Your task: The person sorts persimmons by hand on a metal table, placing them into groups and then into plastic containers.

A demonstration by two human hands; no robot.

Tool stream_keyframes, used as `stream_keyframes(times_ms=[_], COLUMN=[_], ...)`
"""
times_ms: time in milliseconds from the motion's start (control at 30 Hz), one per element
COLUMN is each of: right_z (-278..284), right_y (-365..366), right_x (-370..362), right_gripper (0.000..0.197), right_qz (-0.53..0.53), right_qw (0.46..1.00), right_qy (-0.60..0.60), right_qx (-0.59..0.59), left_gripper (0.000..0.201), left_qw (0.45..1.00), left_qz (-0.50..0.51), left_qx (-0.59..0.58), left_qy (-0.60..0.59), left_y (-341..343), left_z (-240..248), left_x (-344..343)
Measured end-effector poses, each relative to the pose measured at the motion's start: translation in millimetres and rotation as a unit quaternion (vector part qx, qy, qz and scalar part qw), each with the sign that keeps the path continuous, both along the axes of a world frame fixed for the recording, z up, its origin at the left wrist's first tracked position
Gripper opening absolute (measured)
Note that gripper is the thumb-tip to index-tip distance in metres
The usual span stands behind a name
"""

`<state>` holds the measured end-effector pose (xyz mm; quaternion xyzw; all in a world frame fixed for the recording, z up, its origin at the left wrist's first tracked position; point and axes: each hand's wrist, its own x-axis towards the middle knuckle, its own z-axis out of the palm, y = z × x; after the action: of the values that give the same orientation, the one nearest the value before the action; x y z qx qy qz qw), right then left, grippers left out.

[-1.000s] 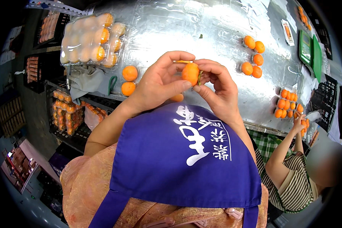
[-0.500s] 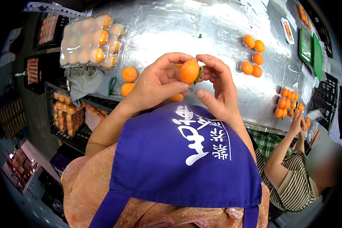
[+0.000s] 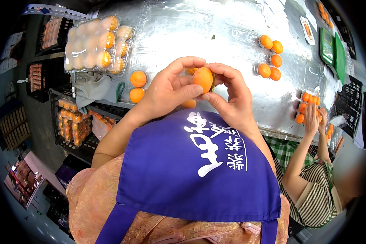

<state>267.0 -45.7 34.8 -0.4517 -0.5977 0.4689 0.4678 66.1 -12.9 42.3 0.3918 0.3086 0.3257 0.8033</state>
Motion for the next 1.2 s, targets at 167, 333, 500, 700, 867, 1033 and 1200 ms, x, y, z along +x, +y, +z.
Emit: stream_keyframes(times_ms=[167,333,500,700,867,1033,1200], right_z=[0.9,0.9,5.5,12.1,9.8,3.0,0.6], right_y=[1.5,2.9,0.6,1.5,2.5,2.5,1.1], right_x=[1.1,1.5,0.2,-1.2,-0.3,0.9,0.4], right_gripper=[0.055,0.052,0.037,0.023,0.015,0.020,0.023], right_qz=[-0.002,0.008,0.020,0.009,-0.021,-0.027,-0.041], right_qw=[0.999,1.000,0.989,0.971,0.963,0.962,0.964], right_qy=[-0.009,-0.003,0.108,0.133,0.153,0.172,0.155], right_qx=[0.036,0.028,-0.094,-0.199,-0.220,-0.209,-0.212], left_gripper=[0.050,0.048,0.044,0.044,0.043,0.045,0.046], left_qw=[0.999,1.000,0.999,0.998,0.998,0.998,0.998], left_qz=[-0.017,-0.002,-0.010,-0.030,-0.042,-0.043,-0.037], left_qx=[-0.027,-0.010,-0.010,-0.016,-0.035,-0.053,-0.054], left_qy=[-0.006,-0.013,0.039,0.055,0.031,0.003,-0.005], left_y=[1.5,-1.0,-1.0,-4.0,-1.7,-2.1,-1.8], left_z=[2.1,-4.4,-0.8,-0.9,-3.0,-7.6,-10.2], left_x=[-1.6,-2.0,-2.4,-1.5,-2.8,-3.1,-4.7])
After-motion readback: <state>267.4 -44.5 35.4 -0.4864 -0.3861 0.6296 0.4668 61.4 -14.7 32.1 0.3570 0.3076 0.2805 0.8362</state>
